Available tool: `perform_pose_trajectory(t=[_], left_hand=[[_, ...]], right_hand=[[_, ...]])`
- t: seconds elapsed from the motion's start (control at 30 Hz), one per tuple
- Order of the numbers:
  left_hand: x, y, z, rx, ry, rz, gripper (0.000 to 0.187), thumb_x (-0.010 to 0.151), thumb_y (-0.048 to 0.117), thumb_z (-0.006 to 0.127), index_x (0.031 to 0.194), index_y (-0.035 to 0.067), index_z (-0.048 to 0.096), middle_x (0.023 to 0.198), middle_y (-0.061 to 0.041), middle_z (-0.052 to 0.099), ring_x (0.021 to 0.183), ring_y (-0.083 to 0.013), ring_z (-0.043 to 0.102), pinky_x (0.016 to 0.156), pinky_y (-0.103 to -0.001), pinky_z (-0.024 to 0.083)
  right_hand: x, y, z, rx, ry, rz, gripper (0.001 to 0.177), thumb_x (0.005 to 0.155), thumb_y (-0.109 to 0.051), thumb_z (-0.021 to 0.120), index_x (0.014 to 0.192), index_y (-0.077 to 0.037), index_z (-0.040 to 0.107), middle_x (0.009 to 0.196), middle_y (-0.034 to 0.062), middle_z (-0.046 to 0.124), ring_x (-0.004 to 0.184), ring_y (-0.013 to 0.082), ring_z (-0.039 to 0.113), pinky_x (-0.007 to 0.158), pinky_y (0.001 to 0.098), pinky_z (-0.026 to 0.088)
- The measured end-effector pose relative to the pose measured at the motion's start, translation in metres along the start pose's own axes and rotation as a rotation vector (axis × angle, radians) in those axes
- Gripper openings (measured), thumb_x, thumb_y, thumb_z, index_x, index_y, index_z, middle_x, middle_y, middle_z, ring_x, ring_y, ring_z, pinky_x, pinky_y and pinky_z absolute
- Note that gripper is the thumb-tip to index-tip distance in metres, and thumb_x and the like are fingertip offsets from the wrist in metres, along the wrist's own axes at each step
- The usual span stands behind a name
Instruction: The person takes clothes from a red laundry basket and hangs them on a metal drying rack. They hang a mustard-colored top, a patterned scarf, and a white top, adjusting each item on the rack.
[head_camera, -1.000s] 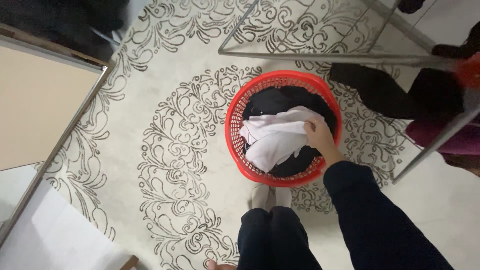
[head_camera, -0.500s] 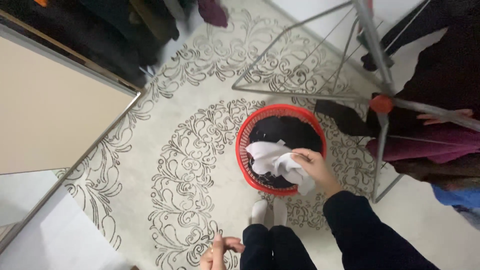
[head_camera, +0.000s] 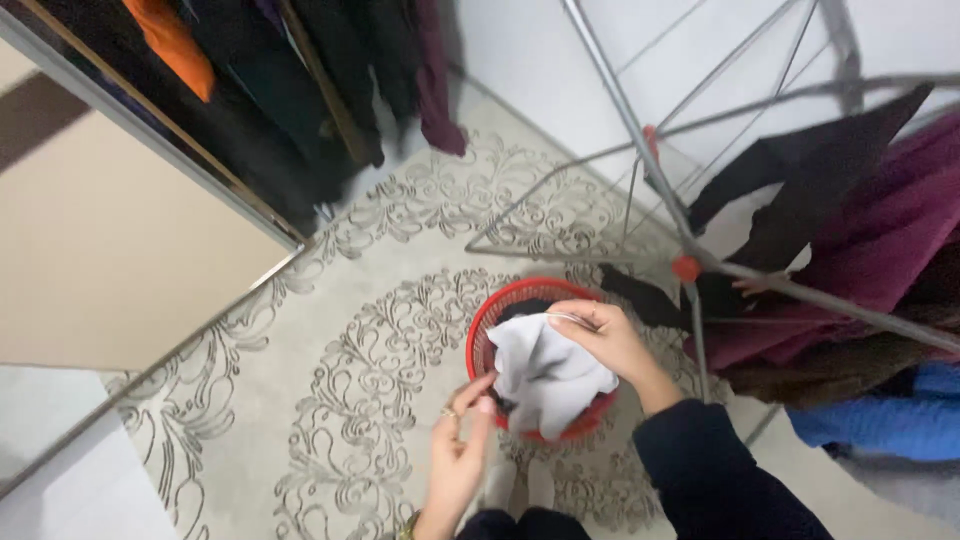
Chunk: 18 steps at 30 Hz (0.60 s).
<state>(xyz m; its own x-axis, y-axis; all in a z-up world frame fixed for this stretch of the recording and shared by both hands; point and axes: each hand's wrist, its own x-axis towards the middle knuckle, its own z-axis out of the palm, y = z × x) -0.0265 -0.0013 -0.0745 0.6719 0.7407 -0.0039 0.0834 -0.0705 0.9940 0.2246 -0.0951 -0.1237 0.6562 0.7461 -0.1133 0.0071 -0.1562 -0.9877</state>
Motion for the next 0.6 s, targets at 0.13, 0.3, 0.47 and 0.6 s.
perform_pose_trajectory(t=[0.13, 0.3, 0.47, 0.6], left_hand=[[0.032, 0.036, 0.020, 0.091, -0.176, 0.198, 0.064, 0.096, 0.031, 0.062, 0.152, 0.006, 0.042, 0.159, -0.014, 0.046, 0.148, -0.0277, 0.041, 0.122, -0.042, 0.029], [0.066, 0.118, 0.041, 0.165, -0.274, 0.578, 0.099, 0.084, 0.024, 0.082, 0.153, -0.016, 0.023, 0.150, -0.042, 0.040, 0.143, -0.0587, 0.030, 0.118, -0.067, 0.016], [0.083, 0.152, 0.064, 0.144, -0.319, 0.603, 0.096, 0.080, 0.031, 0.083, 0.150, -0.010, 0.033, 0.130, -0.038, 0.059, 0.125, -0.0586, 0.050, 0.103, -0.063, 0.034], [0.102, 0.134, 0.076, 0.092, -0.305, 0.463, 0.035, 0.074, 0.039, 0.088, 0.076, 0.015, 0.062, 0.056, -0.005, 0.060, 0.054, -0.0190, 0.056, 0.052, -0.032, 0.041]], right_hand=[[-0.008, -0.074, -0.006, -0.115, -0.070, -0.138, 0.016, 0.091, -0.014, 0.074, 0.103, -0.004, 0.079, 0.108, 0.0026, 0.080, 0.101, 0.0081, 0.069, 0.093, 0.0228, 0.052], [-0.025, -0.143, -0.011, -0.233, -0.042, -0.430, 0.027, 0.086, -0.008, 0.082, 0.113, -0.005, 0.081, 0.090, 0.0106, 0.075, 0.095, 0.0169, 0.067, 0.090, 0.0382, 0.055], [-0.039, -0.196, -0.022, -0.290, 0.071, -0.580, 0.024, 0.087, -0.009, 0.082, 0.110, -0.006, 0.081, 0.082, 0.0086, 0.073, 0.088, 0.0140, 0.066, 0.098, 0.0396, 0.050], [-0.062, -0.239, -0.033, -0.313, 0.061, -0.641, 0.018, 0.091, -0.006, 0.079, 0.108, -0.003, 0.080, 0.078, 0.0100, 0.071, 0.076, 0.0134, 0.063, 0.082, 0.0327, 0.053]])
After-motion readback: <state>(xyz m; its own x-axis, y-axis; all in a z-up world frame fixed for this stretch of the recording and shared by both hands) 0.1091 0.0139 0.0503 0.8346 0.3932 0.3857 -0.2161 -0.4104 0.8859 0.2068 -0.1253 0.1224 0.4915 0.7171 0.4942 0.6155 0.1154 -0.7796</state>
